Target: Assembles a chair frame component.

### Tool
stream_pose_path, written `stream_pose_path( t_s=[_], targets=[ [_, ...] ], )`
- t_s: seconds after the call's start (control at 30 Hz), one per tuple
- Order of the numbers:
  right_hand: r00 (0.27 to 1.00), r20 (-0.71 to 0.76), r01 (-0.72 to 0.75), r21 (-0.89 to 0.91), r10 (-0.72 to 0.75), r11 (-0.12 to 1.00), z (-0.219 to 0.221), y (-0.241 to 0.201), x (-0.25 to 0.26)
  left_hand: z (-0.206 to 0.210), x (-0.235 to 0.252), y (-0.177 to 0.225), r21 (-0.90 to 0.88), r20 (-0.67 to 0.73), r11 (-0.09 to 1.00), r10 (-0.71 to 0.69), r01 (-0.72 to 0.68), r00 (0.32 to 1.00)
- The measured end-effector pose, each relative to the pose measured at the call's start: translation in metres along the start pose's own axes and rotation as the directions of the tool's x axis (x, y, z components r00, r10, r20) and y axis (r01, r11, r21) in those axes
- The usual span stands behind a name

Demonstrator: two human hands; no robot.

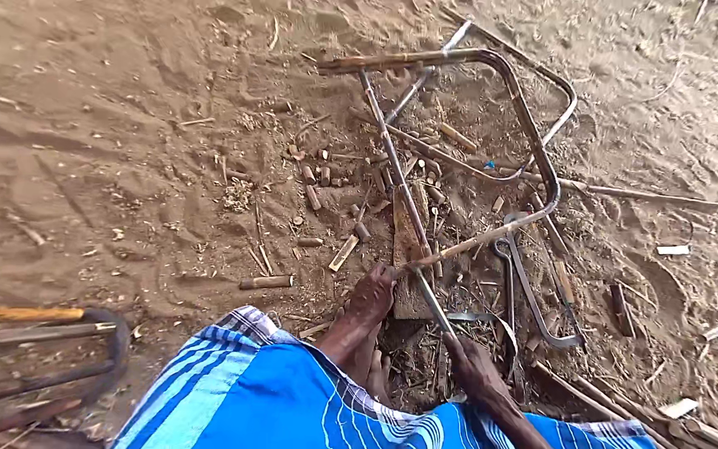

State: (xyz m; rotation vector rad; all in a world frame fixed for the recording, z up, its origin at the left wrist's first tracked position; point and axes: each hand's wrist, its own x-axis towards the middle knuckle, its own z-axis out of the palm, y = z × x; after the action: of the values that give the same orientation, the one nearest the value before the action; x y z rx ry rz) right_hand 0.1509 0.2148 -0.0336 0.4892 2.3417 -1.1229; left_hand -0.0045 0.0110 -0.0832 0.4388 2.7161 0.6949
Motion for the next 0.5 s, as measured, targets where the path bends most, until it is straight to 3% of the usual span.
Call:
stream_pose_path(
  t_s=[0.07, 0.13, 0.17, 0.2, 0.27, 0.3, 0.33, 0.4, 0.43, 0.5],
  targets=[
    [0.953, -0.167, 0.273, 0.103, -0.254, 0.956, -0.004, -0.015, -0.024, 0.001, -0.005, -0.002, -0.006, 0.02, 1.0, -0.008, 0.009, 1.0],
    [0.8, -0.349, 0.567, 0.174, -0.488, 0.805, 0.002, -0.015, -0.026, 0.006, -0.007, 0.0, -0.004, -0.004, 1.0, 0.017, -0.017, 1.0],
    [0.763, -0.383, 0.613, 0.172, -0.52, 0.771, 0.011, -0.001, -0.017, 0.007, -0.006, 0.001, 0.007, -0.015, 1.0, 0.026, -0.026, 1.0],
    [0.794, -0.358, 0.565, 0.142, -0.49, 0.813, 0.021, 0.018, -0.007, 0.006, -0.006, 0.002, 0.022, -0.019, 0.999, 0.025, -0.025, 1.0],
    [0.979, -0.121, 0.176, 0.065, -0.167, 0.982, 0.022, 0.035, 0.012, 0.001, -0.006, 0.007, 0.034, 0.016, 0.999, -0.019, 0.018, 1.0],
    [0.998, -0.059, 0.025, 0.06, -0.021, 0.998, 0.015, 0.028, 0.016, 0.0, -0.005, 0.007, 0.034, 0.019, 0.999, -0.029, 0.028, 0.999],
    [0.997, -0.075, 0.0, 0.067, 0.005, 0.998, 0.007, 0.016, 0.012, 0.001, -0.003, 0.005, 0.039, 0.014, 0.999, -0.019, 0.019, 1.0],
    [0.932, -0.279, 0.281, 0.146, -0.233, 0.948, 0.0, -0.001, -0.014, 0.007, -0.004, 0.0, 0.044, -0.014, 0.999, 0.022, -0.021, 1.0],
    [0.855, -0.363, 0.458, 0.197, -0.37, 0.867, 0.001, -0.002, -0.023, 0.011, -0.007, 0.0, 0.04, -0.028, 0.999, 0.037, -0.036, 0.999],
    [0.744, -0.439, 0.648, 0.291, -0.503, 0.704, 0.019, 0.018, -0.014, 0.014, -0.01, 0.001, 0.041, -0.056, 0.998, 0.055, -0.053, 0.997]
  ],
)
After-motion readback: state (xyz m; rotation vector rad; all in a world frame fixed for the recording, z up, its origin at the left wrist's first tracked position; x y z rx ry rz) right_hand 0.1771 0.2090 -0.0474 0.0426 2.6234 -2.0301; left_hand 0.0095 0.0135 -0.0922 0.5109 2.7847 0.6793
